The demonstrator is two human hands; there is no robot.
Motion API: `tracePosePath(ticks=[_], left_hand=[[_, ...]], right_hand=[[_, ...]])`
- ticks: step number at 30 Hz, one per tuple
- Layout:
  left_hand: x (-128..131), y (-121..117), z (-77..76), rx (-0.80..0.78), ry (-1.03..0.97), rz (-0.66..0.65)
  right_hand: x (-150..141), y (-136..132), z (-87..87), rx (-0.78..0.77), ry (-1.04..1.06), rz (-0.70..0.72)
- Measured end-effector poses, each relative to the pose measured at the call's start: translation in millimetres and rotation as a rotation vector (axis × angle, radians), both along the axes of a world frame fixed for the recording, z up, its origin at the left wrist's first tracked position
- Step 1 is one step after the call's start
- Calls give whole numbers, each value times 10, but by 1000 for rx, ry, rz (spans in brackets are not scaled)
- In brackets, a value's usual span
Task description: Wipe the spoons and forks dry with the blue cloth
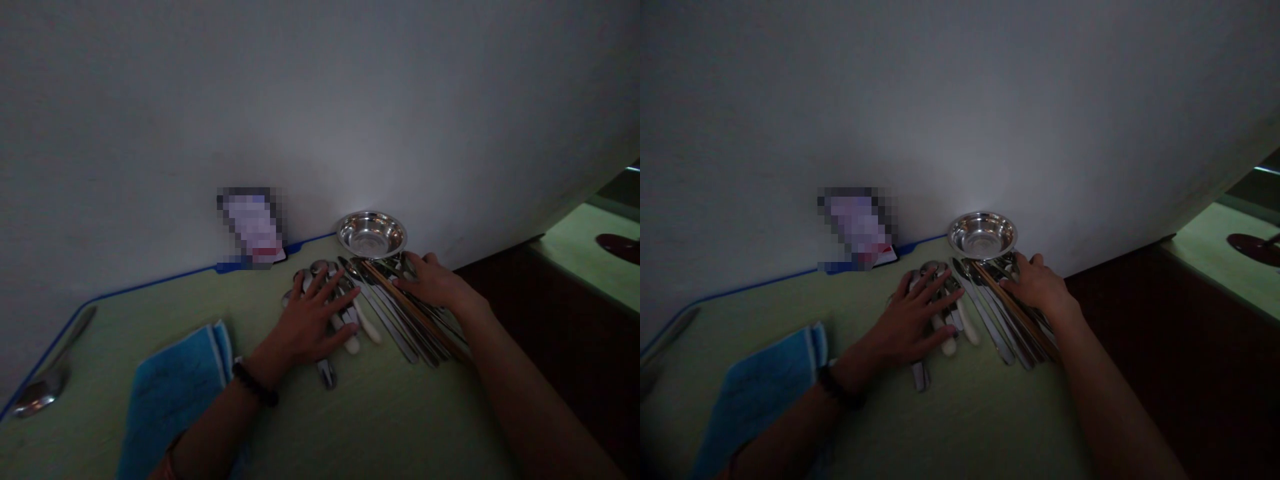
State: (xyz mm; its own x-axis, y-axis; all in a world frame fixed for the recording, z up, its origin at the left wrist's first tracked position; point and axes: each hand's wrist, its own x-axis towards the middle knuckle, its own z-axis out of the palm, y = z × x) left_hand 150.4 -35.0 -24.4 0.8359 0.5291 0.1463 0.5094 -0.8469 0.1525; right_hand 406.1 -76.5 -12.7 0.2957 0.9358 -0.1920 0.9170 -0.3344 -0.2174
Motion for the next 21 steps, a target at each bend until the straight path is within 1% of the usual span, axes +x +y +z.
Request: tracePosePath(ticks=[3,10,13,15,19,21], left_hand=[[65,-38,-55,12,-4,-13],[183,-61,-78,37,-49,16],[191,-64,-96,34,-60,36],[180,-66,-95,29,-62,34],[113,-33,-69,36,-90,48],[68,2,-71,43,-100,87]], right_hand=[[-5,-4,6,-15,-8,4],[-10,-2,-5,-22,-9,-22],[-46,-31,41,-25,-41,-19],[-99,-62,102,5,-80,1],[-274,-107,217,152,-133,74],[-384,-104,227,228,-86,164]])
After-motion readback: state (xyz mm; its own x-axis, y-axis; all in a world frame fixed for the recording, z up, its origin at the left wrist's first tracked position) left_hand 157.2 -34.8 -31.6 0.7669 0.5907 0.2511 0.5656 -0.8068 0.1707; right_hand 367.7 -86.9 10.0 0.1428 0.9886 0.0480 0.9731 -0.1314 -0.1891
